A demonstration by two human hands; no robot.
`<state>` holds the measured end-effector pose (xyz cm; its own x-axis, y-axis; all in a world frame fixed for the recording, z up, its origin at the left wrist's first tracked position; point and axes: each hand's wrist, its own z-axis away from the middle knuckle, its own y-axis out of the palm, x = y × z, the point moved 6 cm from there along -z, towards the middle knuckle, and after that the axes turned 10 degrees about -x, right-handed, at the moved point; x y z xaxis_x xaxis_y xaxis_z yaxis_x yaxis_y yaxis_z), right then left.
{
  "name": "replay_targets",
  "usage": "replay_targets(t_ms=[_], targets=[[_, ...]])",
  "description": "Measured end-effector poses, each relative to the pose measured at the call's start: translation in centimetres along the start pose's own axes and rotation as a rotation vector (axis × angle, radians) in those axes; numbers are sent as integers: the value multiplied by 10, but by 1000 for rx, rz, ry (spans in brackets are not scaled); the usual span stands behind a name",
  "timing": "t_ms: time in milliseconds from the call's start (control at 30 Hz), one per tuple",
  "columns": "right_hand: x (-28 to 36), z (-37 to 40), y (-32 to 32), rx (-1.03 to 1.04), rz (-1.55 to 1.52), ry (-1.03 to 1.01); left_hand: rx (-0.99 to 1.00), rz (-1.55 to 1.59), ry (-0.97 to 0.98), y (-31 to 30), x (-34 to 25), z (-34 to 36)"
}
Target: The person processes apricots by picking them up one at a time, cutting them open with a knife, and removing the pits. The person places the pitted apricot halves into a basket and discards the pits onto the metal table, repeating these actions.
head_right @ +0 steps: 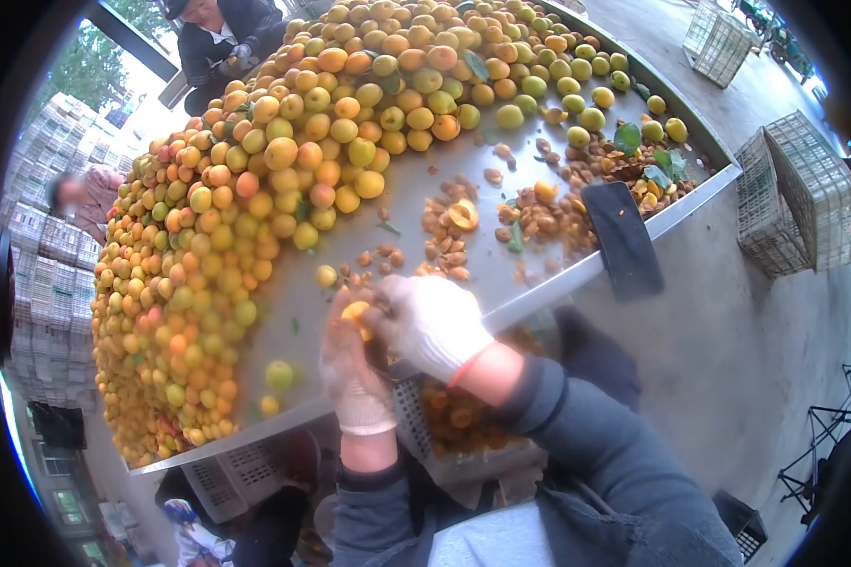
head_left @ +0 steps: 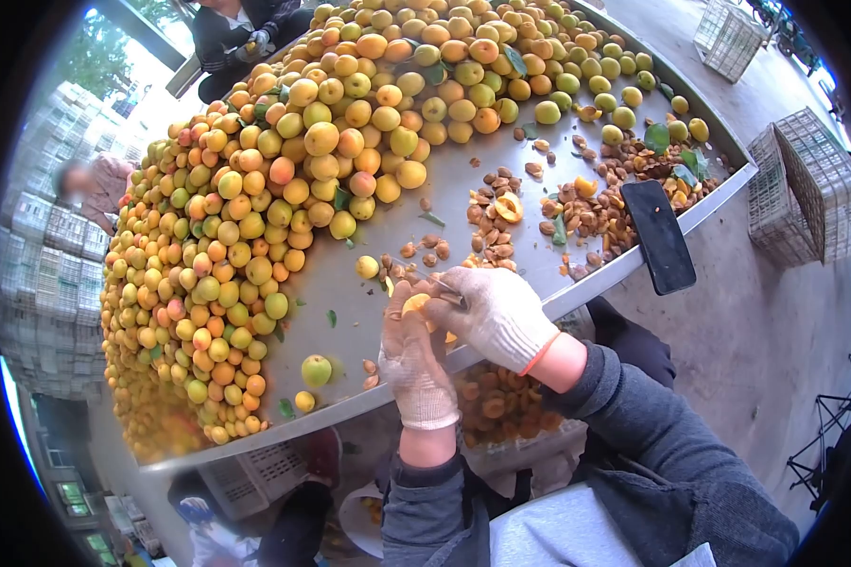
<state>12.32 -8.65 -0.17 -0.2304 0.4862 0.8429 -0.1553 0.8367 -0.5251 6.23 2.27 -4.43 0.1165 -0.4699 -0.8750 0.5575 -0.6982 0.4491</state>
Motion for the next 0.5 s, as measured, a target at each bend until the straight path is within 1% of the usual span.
replay_targets(t_ms=[67,133,167,200,233,267,300,333,367,433,467,500], targets=[[-2,0,5,-20,-66,-14,11,17,15,0,-1,-1],[-1,2,5,-41,-127,-22,-2,-29,82,1,-6,-1],[6,2,3,-37,39,-93,-1,-30,79,3,-7,-1],[11,3,2,-32,204,-163,-50,-119,61,2,-7,0],[9,4,1,-34,203,-160,-99,-208,44,0,-7,0],[10,4,-3,-106,188,-189,-97,-211,43,-2,-9,-2],[11,3,-8,-179,173,-218,-122,-105,41,-9,-15,-8],[8,-1,-21,-232,-35,-167,-149,3,37,-16,-21,-13],[-2,-7,-28,-229,-191,-41,-149,1,37,-25,-24,-19],[-9,-12,-46,-281,-266,41,-96,-952,193,-36,-30,-30],[-14,-14,-49,-261,-285,64,-86,-1153,282,-23,-34,-23],[-14,-13,-50,-262,-290,63,-86,-1157,285,-18,-29,-24]])
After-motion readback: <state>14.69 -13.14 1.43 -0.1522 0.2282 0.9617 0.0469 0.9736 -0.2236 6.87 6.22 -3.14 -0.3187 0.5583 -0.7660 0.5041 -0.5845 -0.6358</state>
